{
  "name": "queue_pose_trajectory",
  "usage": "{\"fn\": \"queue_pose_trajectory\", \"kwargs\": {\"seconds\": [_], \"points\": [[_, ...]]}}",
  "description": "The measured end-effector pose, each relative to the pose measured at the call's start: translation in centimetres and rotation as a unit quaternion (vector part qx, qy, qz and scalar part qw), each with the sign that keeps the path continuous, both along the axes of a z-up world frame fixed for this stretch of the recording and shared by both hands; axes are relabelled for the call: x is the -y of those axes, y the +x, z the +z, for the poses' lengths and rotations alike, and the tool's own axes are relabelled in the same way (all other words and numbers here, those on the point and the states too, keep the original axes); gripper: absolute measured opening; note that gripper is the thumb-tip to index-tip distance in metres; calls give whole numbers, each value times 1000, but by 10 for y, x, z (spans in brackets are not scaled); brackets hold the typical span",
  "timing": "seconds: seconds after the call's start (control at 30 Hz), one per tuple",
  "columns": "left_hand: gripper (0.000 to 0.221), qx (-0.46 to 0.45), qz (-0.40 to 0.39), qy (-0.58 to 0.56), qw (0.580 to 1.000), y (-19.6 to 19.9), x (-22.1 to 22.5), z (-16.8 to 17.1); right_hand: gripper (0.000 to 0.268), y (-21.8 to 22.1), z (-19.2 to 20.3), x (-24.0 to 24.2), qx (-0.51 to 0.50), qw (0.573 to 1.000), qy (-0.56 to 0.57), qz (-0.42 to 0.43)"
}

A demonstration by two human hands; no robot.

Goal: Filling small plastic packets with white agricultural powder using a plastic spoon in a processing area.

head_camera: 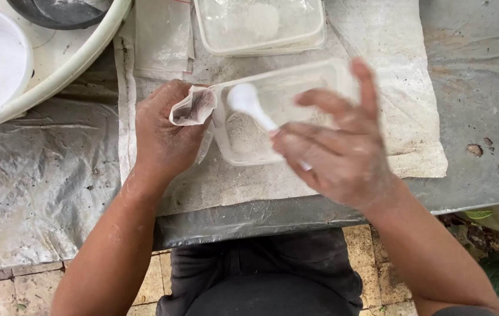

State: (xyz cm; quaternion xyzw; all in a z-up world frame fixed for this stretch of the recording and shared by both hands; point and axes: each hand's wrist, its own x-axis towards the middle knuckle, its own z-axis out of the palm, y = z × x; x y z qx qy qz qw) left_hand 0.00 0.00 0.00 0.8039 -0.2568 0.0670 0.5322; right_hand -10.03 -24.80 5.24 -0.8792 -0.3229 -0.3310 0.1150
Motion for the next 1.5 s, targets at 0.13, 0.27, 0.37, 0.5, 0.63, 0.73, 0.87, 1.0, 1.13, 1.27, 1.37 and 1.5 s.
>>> {"fn": "queue_pose_trajectory", "kwargs": {"seconds": [0.13,0.27,0.37,0.5,0.63,0.73,0.87,1.0,1.13,1.27,1.37,1.5], "points": [[12,-16,4,-14,1000,0,-1,2,10,-12,7,-9,-51,996,8,74],[15,3,18,3,1000,-1,-2,-3,2,-12,-9,2,-25,998,62,-10],[16,-1,16,5,1000,1,-1,1,4,-27,-4,0,-66,995,70,2],[32,5,14,-3,1000,1,-5,1,29,-35,7,40,37,992,38,-116],[28,22,20,-2,1000,3,-3,2,15,-33,9,31,-21,996,17,-87],[15,13,11,-4,1000,1,-4,3,10,-38,21,32,23,999,-20,-45],[27,19,14,-7,1000,1,-2,4,16,-32,31,31,59,995,-61,-57],[22,34,15,2,999,1,-3,6,17,-35,21,8,24,999,-27,-40],[36,10,16,-4,1000,0,-4,1,22,-29,9,-18,28,998,6,-48],[36,11,10,-4,1000,0,-3,1,18,-29,7,-32,-29,998,44,-36],[28,17,10,-11,1000,1,-4,4,19,-28,11,-18,-3,997,52,-53],[17,33,-4,-16,999,2,0,4,18,-22,-6,-20,-43,995,74,-48]]}}
